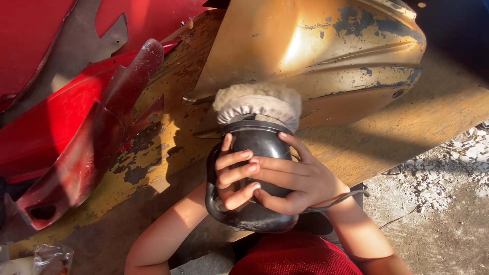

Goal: The person uses a handheld electric polisher with a buffing pad to smooth the surface of a beige car part resting on a workbench. They move the tool across the curved surface, focusing on different areas to even out the finish.

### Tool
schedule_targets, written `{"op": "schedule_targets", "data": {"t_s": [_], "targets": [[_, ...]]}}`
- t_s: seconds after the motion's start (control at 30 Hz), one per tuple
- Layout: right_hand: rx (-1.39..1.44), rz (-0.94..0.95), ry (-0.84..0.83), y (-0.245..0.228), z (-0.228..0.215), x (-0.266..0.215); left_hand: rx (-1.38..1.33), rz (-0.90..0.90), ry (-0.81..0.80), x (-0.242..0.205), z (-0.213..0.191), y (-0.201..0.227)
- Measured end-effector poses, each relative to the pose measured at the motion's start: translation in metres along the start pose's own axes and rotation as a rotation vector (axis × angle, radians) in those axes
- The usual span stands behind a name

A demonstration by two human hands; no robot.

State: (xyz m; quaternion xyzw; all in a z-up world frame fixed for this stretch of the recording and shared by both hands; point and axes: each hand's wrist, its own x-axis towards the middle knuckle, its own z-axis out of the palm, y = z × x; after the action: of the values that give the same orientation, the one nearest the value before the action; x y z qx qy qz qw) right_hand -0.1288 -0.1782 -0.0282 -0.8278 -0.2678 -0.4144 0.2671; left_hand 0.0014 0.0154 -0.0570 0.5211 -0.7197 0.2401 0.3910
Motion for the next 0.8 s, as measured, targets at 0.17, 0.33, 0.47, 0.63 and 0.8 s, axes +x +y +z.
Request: {"op": "schedule_targets", "data": {"t_s": [0.17,0.33,0.47,0.63,0.8], "targets": [[0.040,-0.053,0.028,0.011,-0.002,-0.018,0.101,0.021,-0.040,0.011,0.008,0.001],[-0.030,-0.020,0.079,0.012,-0.013,-0.066,0.058,0.121,-0.058,0.033,0.039,-0.003],[-0.054,-0.025,0.110,0.010,-0.014,-0.054,0.046,0.130,-0.051,0.029,0.036,-0.002],[-0.035,-0.091,0.092,0.009,-0.012,-0.035,0.114,0.087,-0.050,0.023,0.022,0.004],[-0.052,-0.071,0.109,0.017,-0.027,-0.073,0.091,0.123,-0.060,0.044,0.050,0.001]]}}
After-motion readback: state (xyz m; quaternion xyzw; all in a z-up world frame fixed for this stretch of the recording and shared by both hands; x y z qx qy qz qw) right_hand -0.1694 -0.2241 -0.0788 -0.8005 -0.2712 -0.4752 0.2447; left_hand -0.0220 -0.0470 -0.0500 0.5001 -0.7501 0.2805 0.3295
